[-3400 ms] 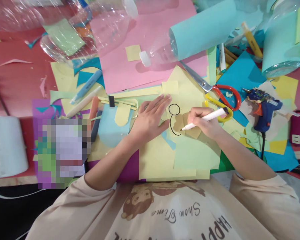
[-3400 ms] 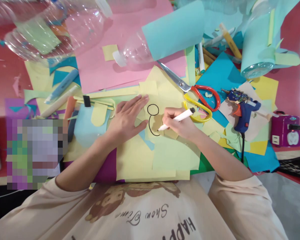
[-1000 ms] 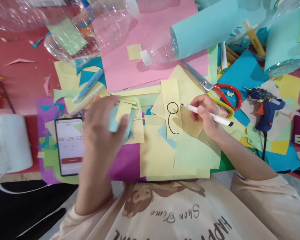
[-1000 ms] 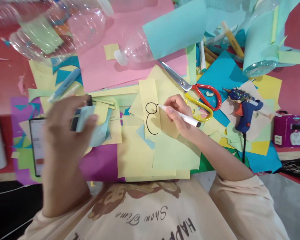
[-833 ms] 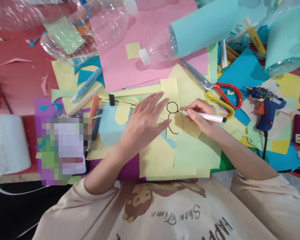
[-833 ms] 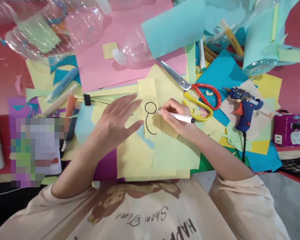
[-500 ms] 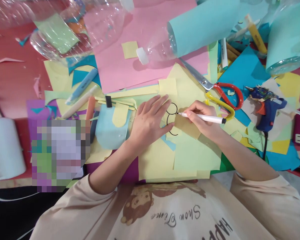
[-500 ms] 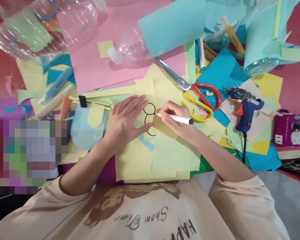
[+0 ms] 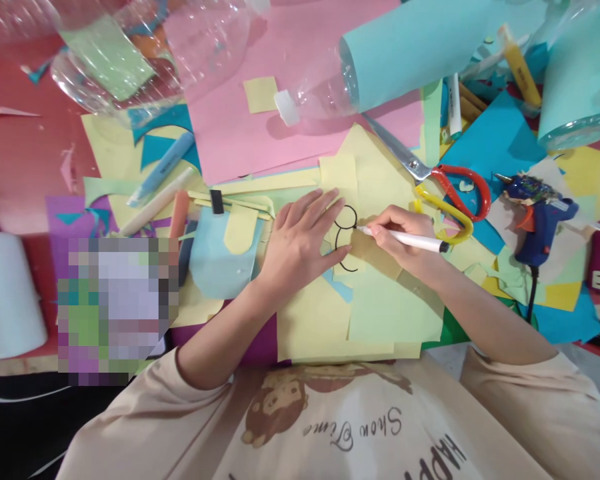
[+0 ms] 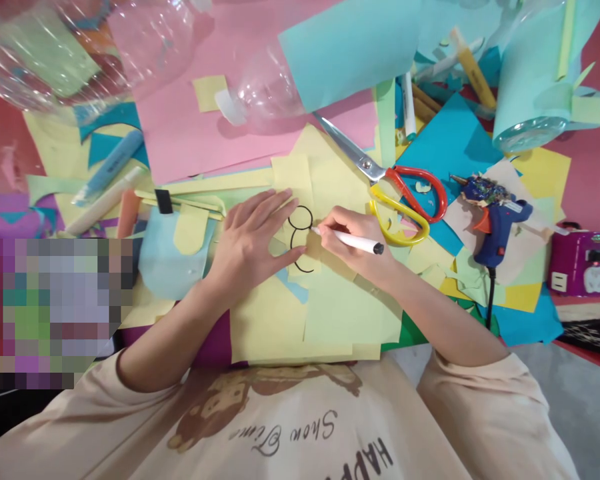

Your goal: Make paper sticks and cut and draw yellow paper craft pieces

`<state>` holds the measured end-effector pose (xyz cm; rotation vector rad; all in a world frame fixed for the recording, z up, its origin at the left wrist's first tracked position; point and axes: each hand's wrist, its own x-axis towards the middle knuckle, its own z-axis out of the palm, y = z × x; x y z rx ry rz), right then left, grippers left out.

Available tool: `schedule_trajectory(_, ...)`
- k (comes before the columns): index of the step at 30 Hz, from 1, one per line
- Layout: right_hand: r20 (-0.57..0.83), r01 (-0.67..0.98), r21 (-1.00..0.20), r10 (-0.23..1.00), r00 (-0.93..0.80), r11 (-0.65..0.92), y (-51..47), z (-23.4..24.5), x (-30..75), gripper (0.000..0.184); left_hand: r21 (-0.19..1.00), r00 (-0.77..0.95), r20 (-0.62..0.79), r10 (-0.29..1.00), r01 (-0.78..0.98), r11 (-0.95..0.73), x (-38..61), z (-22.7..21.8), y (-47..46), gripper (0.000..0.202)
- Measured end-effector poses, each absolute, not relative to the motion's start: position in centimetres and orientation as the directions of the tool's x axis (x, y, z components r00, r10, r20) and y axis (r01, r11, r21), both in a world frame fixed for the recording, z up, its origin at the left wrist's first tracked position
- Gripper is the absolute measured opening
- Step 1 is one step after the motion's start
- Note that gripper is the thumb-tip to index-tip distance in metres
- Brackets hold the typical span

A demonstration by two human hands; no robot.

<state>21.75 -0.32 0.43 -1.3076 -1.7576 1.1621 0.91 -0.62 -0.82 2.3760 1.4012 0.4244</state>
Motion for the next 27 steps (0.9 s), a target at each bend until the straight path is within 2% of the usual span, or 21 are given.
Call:
schedule_trajectory(9,-0.005,0.409,-0.904,0.953,-0.302,0.125,-0.36,0.49,21.96,0.02,0.427,0.466,0.072,0.882,0.784,-0.45,0.93,-0.9,-0.57,0.056)
schedule_trajectory(21,-0.083,0.408,-0.911,0.945,-0.317,0.057,-0.48,0.87,21.82,0.02,0.433,0.465,0.062,0.883,0.785,-0.443,0.88,-0.93,-0.55,0.058)
schedule_trajectory(27,-0.051,0.332,-0.943,0.974,-0.219,0.026,-0.59,0.51,21.99,0.021,0.432,0.453,0.053,0.89,0.793,-0.43,0.96,-1.02,-0.56,0.057)
